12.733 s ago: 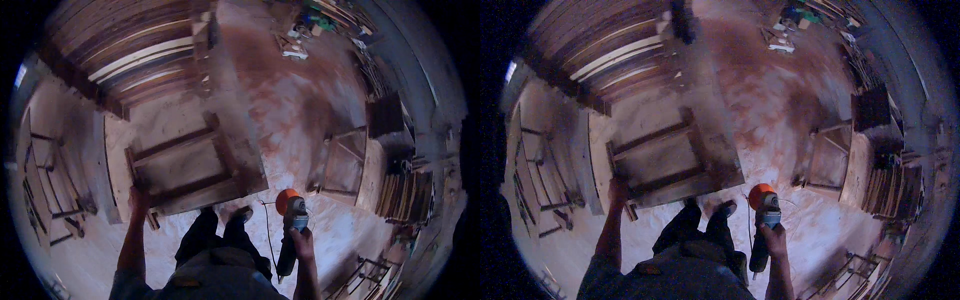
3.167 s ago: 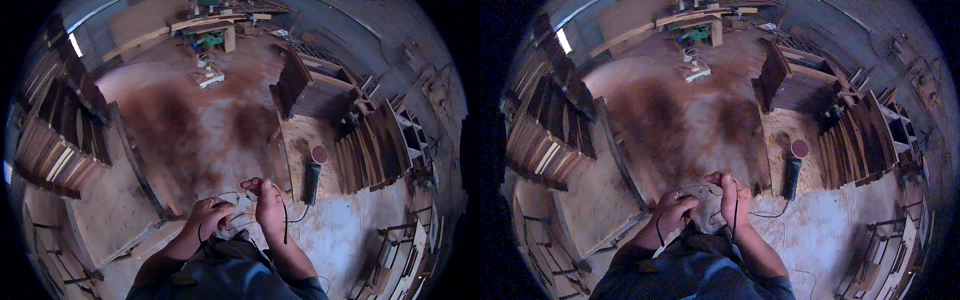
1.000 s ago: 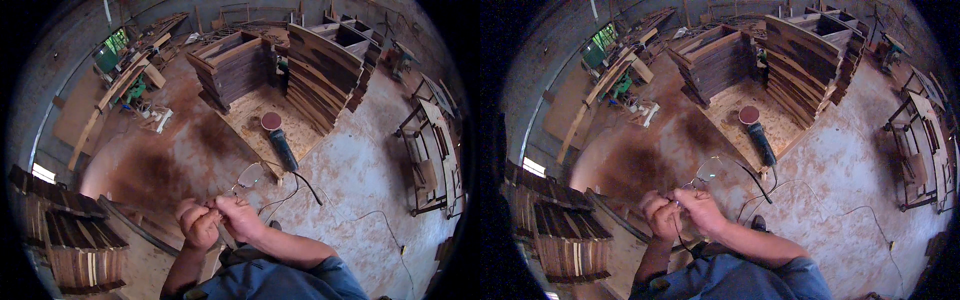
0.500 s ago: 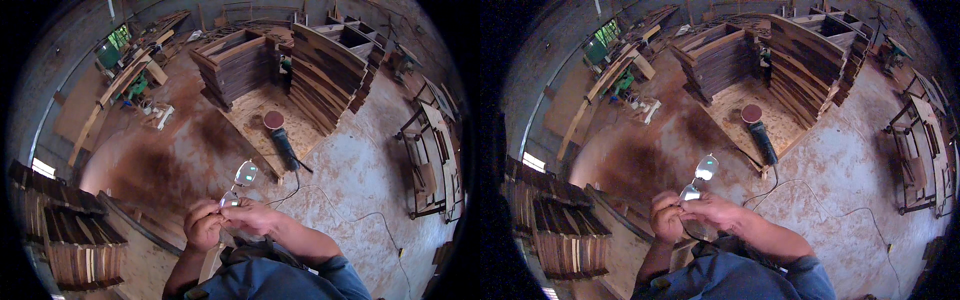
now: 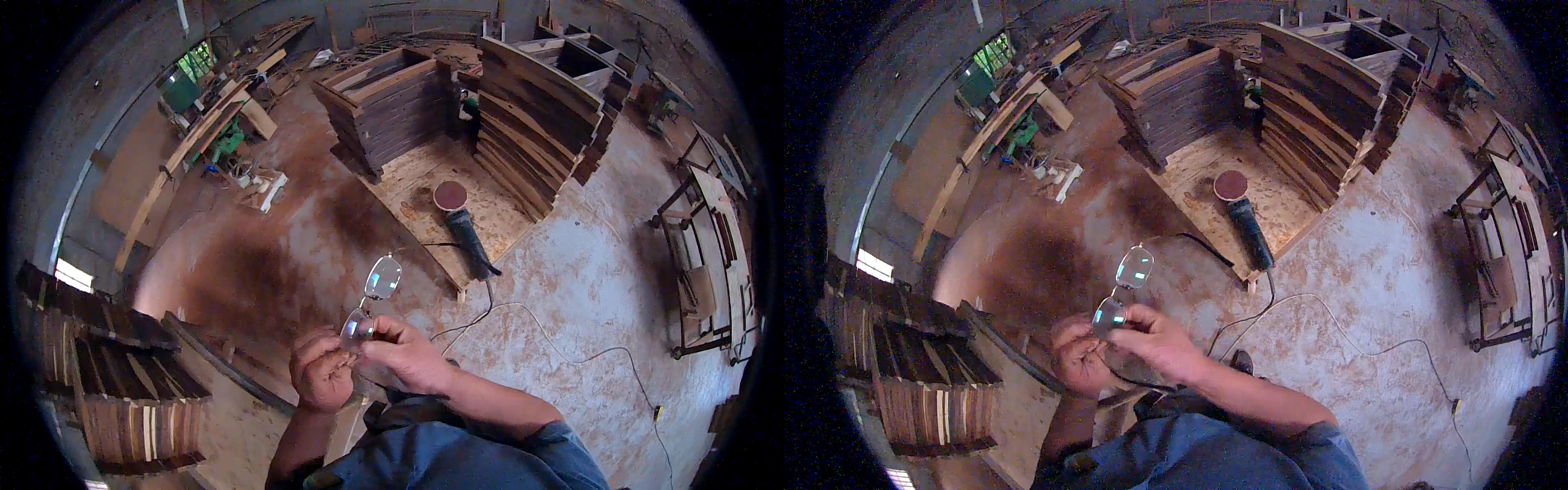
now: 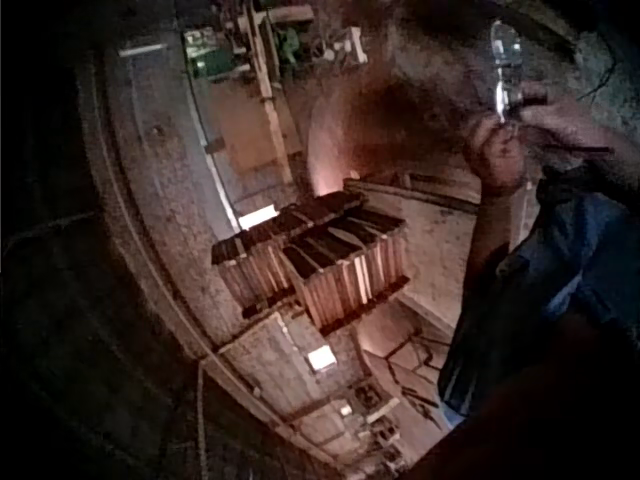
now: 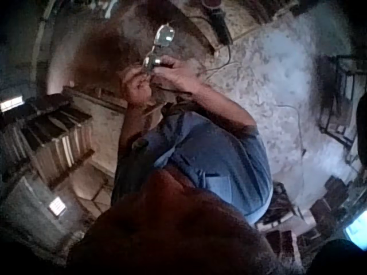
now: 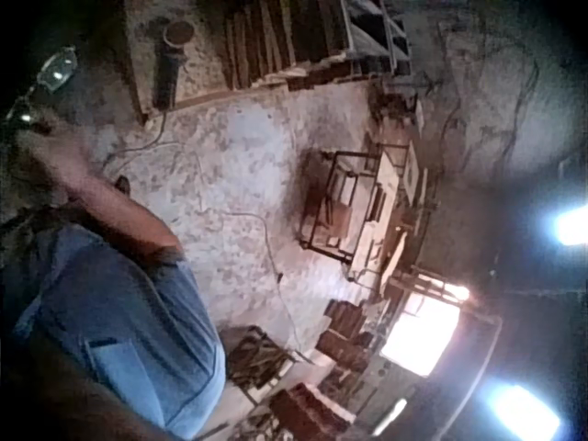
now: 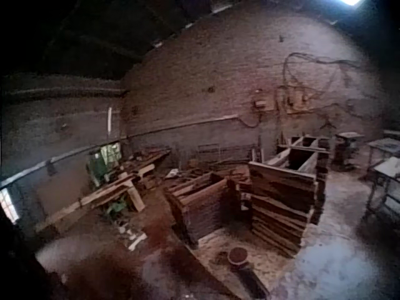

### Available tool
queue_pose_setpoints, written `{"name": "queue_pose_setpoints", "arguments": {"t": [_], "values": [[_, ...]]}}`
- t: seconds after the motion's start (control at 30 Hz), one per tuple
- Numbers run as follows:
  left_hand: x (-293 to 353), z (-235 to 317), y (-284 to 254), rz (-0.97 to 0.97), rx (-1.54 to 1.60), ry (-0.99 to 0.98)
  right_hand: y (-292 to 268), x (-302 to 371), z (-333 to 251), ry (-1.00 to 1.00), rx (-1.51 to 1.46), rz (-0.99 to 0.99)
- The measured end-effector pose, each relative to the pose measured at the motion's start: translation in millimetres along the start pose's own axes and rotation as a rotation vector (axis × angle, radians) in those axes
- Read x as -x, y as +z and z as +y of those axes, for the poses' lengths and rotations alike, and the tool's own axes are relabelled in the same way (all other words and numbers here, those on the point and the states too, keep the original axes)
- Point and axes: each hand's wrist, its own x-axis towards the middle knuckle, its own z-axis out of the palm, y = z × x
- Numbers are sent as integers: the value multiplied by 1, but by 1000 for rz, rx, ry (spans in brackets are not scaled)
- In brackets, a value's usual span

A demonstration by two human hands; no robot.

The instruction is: The person uses an angle grinder with a sanding disc to smooth the edges of wooden frames. They repeatedly pick up frames from a stack, sand the edges, and return them to the stack. The person briefly pauses to remove and inspect their eyeglasses before resuming the sanding task.

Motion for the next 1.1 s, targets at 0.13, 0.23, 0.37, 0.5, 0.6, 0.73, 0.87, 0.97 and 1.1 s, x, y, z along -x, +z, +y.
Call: {"name": "queue_pose_setpoints", "arguments": {"t": [0.13, 0.23, 0.37, 0.5, 0.6, 0.73, 0.87, 0.97, 1.1], "values": [[-4, 7, 6, -59, -21, 40, 5, -12, 14, -70, -320, -73], [-6, 9, 4, -52, -23, 60, 4, -14, 16, -72, -392, -60], [-8, 10, 4, -29, -14, 62, 6, -15, 21, -131, -353, -26], [-6, 8, 6, -12, -30, 93, 6, -18, 17, -164, -344, -61], [-6, 4, 6, -8, -65, 85, 1, -20, 16, -164, -242, -70], [1, -3, 4, 6, -64, 33, 1, -14, 8, -133, -18, -34], [1, -5, 6, 11, -24, 18, 0, -7, 9, -120, -86, -33], [1, -6, 6, 16, 1, 10, -2, -5, 13, -135, -121, -33], [0, -5, 5, 26, 51, -51, -10, 0, 19, -142, 59, -25]]}}
